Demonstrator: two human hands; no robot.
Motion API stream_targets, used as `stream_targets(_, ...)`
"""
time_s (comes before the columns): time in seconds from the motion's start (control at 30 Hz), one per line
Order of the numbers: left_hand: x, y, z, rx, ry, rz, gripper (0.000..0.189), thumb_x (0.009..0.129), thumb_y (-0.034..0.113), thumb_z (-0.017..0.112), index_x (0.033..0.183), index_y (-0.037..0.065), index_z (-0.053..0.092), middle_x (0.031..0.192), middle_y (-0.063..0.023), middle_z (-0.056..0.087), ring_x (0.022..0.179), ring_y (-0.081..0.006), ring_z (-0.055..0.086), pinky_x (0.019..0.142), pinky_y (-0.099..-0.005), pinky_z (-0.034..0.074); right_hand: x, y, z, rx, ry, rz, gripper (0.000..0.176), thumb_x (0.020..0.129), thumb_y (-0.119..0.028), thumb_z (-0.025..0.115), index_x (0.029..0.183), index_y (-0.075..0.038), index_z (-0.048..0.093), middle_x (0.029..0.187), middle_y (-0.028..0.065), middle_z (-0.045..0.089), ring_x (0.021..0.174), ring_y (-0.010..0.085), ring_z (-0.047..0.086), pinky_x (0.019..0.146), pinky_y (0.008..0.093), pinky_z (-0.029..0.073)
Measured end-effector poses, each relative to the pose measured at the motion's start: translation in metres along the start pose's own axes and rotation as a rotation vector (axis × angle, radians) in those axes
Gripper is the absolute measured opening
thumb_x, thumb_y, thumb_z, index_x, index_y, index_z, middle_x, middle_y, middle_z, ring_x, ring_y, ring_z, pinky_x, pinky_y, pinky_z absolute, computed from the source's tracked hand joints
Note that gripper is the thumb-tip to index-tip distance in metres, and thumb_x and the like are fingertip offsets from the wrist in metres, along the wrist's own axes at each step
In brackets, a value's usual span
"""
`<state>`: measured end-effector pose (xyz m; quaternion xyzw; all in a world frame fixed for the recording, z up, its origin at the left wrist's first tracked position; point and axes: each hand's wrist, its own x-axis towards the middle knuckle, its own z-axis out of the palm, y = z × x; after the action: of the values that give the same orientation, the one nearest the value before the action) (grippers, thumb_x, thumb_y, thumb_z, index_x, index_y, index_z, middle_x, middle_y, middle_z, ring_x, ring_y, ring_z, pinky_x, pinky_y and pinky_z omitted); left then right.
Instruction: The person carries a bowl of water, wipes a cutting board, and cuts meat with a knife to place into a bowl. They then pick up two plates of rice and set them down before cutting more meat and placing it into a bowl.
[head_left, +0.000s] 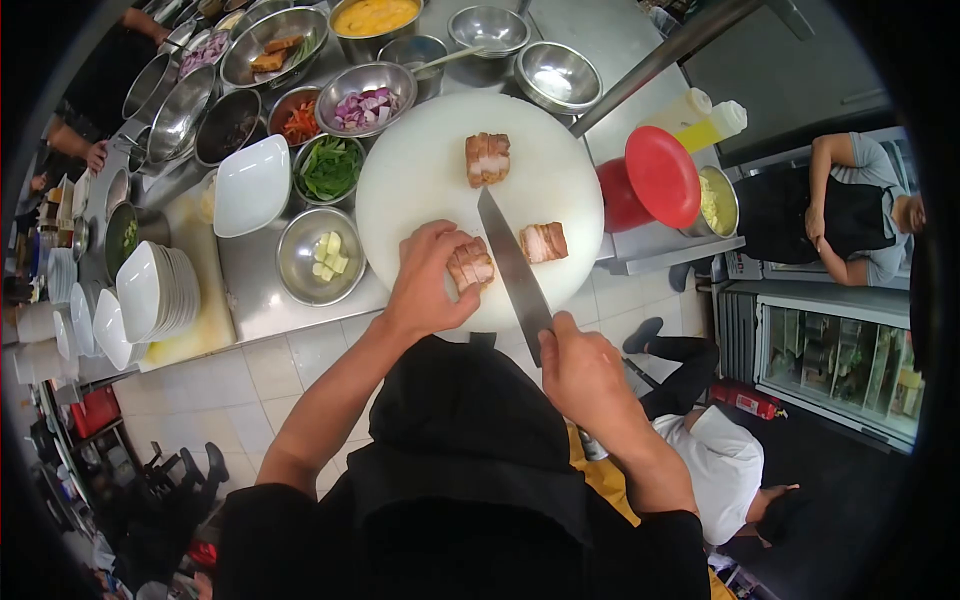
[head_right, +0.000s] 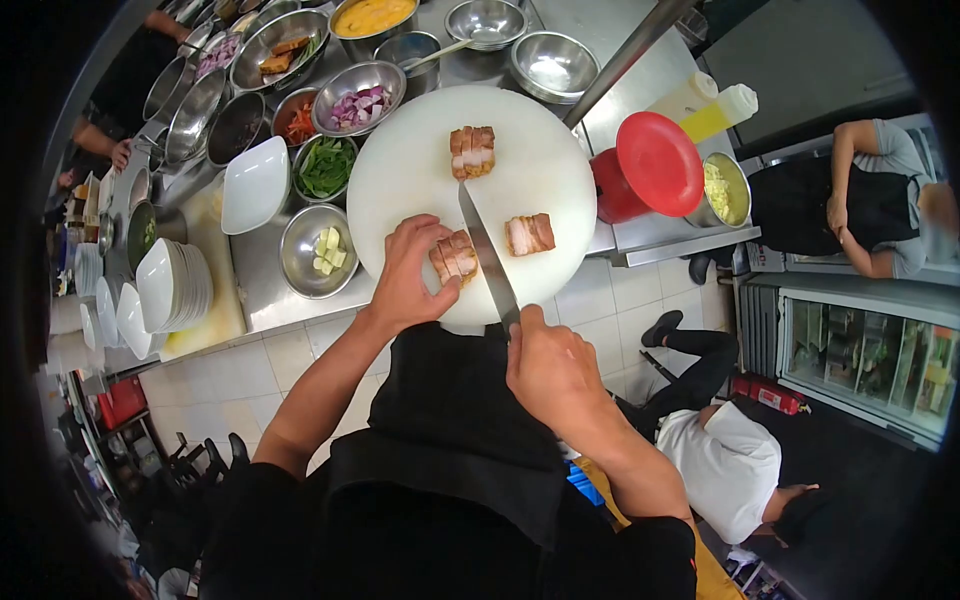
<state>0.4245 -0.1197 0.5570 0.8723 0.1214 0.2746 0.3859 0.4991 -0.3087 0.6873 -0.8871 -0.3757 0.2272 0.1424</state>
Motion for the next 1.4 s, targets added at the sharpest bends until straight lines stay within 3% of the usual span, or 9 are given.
stream_targets(0.27,0.003,-0.013,0.017,-0.001,-0.116,-0.06,0.032,0.059,0.011,0.068,0.09,0.007,0.058,0.098,-0.0109,0.05,0.094,-0.0314,0.049,0.086,-0.0412,0.038,-0.004,-0.004,-0.013,-0.003,-0.218,0.03,0.016,0.089,-0.011,0.051,0.085,0.005,0.049,0.063,0.0284,0.059,0.062,0.048,0.06,0.06,0.0538,0.049)
stream_targets(0.47,0.004,-0.012,0.016,-0.006,-0.107,-0.041,0.028,0.059,0.011,0.068,0.085,0.007,0.058,0.094,-0.0094,0.051,0.09,-0.0292,0.05,0.083,-0.0397,0.038,0.04,0.001,0.018,0.062,-0.058,-0.117,0.015,0.088,-0.008,0.049,0.085,0.007,0.049,0.065,0.0291,0.06,0.065,0.0468,0.061,0.061,0.0533,0.05)
stream_targets(0.6,0.006,-0.01,0.015,-0.017,-0.105,-0.042,0.026,0.059,0.011,0.068,0.083,0.007,0.058,0.091,-0.0088,0.051,0.088,-0.0286,0.051,0.082,-0.0394,0.038,0.026,-0.001,-0.01,-0.013,-0.239,-0.016,0.014,0.085,-0.007,0.049,0.087,0.007,0.05,0.07,0.028,0.061,0.067,0.0459,0.062,0.063,0.0534,0.049)
stream_targets(0.73,0.005,-0.013,0.016,-0.007,-0.114,-0.036,0.026,0.059,0.011,0.068,0.083,0.007,0.059,0.091,-0.0091,0.052,0.088,-0.0286,0.051,0.081,-0.0392,0.039,0.034,0.002,0.047,-0.025,-0.1,-0.014,0.015,0.079,-0.003,0.052,0.091,0.007,0.05,0.069,0.0269,0.062,0.067,0.0435,0.064,0.062,0.052,0.051)
stream_targets(0.9,0.003,-0.01,0.014,-0.005,-0.162,-0.062,0.027,0.061,0.012,0.067,0.086,0.005,0.06,0.092,-0.0107,0.054,0.09,-0.0299,0.052,0.083,-0.0397,0.04,0.028,0.006,0.043,0.014,0.005,-0.064,0.014,0.077,-0.002,0.051,0.088,0.006,0.049,0.065,0.0262,0.061,0.061,0.0419,0.064,0.055,0.0502,0.052)
stream_targets(1.07,-0.005,-0.001,0.018,-0.009,-0.096,0.023,0.032,0.064,0.015,0.07,0.093,0.004,0.062,0.103,-0.0158,0.055,0.097,-0.0331,0.051,0.089,-0.0419,0.038,-0.003,0.015,0.005,0.083,0.109,0.01,0.013,0.083,-0.007,0.052,0.088,0.004,0.049,0.06,0.0261,0.059,0.06,0.043,0.063,0.055,0.0515,0.05)
stream_targets(1.17,0.0,0.025,0.033,0.196,0.016,0.051,0.036,0.068,0.029,0.077,0.094,0.007,0.064,0.114,-0.0136,0.052,0.104,-0.0308,0.049,0.09,-0.0464,0.035,-0.016,0.042,-0.002,0.092,0.209,0.06,0.015,0.089,-0.012,0.051,0.091,0.003,0.049,0.06,0.0258,0.059,0.059,0.0451,0.061,0.058,0.0536,0.049)
stream_targets(1.27,0.0,-0.007,0.043,0.24,-0.12,0.02,0.033,0.069,0.026,0.076,0.095,0.008,0.066,0.113,-0.0118,0.053,0.104,-0.03,0.05,0.09,-0.0457,0.035,-0.022,0.071,0.002,0.075,0.289,0.127,0.016,0.09,-0.013,0.051,0.091,0.003,0.05,0.062,0.0273,0.059,0.061,0.0464,0.06,0.059,0.0544,0.048)
stream_targets(1.4,0.036,-0.069,0.009,0.336,-0.058,0.174,0.028,0.072,0.024,0.073,0.094,0.008,0.067,0.102,-0.0135,0.056,0.1,-0.0325,0.05,0.087,-0.0458,0.037,-0.019,0.094,0.013,0.134,0.309,0.159,0.017,0.09,-0.013,0.051,0.092,0.003,0.051,0.065,0.029,0.059,0.064,0.0476,0.059,0.061,0.055,0.048)
